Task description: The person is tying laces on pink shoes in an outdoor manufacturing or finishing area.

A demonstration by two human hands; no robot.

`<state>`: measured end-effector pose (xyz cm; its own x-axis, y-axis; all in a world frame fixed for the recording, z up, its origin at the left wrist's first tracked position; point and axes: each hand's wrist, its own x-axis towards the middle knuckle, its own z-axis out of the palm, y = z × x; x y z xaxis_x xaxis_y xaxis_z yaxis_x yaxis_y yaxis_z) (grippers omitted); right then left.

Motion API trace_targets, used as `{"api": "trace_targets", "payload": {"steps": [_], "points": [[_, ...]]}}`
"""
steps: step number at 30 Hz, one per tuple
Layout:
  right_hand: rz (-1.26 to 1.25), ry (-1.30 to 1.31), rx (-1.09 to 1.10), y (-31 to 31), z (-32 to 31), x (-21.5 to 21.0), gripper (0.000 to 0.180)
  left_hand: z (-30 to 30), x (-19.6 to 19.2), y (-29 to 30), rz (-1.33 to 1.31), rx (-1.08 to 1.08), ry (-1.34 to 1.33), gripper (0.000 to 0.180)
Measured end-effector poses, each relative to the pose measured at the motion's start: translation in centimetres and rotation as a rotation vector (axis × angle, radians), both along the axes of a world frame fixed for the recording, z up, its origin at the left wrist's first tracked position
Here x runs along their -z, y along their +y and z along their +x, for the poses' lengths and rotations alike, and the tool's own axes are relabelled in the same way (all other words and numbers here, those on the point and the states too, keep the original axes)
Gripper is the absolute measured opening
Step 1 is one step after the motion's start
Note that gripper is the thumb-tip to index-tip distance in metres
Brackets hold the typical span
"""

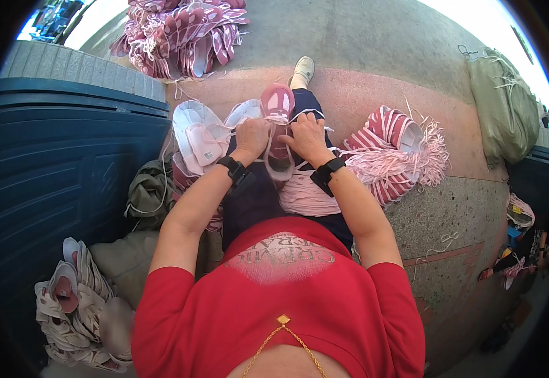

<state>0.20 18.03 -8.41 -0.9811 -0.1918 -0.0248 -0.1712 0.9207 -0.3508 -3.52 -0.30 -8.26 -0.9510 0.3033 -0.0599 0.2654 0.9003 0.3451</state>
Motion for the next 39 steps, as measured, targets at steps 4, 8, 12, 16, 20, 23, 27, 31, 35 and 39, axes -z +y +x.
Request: {"api": "trace_targets", "payload": {"steps": [4,8,12,16,20,23,27,31,35,39], "points": [[-0.069,0.066,0.008,0.0,-0.2,0.4,0.031,-0.1,-1.3,-0.1,0.01,-0.061,-0.069,0.034],[-0.115,0.059,0.043,0.3,-0.2,1.1,0.027,1.5,-1.9,-0.3,-0.144,0.081,0.061,0.03],[-0.172,0.088,0.037,0.7,0.0,1.6,0.024,1.9,-0.8,0.2,-0.218,0.038,0.029,0.023],[-0.25,0.201,0.007,1.0,0.3,2.1,0.021,1.9,-0.4,0.5,0.042,-0.024,0.103,0.018],[-0.203,0.167,0.012,1.0,0.4,2.1,0.019,-1.6,-0.4,2.0,0.279,0.053,0.145,0.014],[-0.224,0.262,-0.002,0.9,0.4,1.8,0.018,-6.1,0.7,4.6,0.462,0.035,-0.27,0.016],[-0.219,0.25,0.009,0.7,0.4,2.0,0.017,-9.7,2.5,6.9,0.323,0.039,-0.877,0.026],[-0.239,0.282,0.022,0.1,0.4,3.2,0.012,-9.8,2.7,6.7,0.311,0.017,-1.072,0.04],[-0.097,0.077,-0.025,-1.2,0.2,2.8,0.01,-9.5,1.4,6.1,0.444,0.038,-1.008,0.033],[0.138,0.031,-0.125,-1.9,-0.7,1.3,0.009,-9.8,-0.9,5.2,0.649,-0.063,-0.975,0.031]]}}
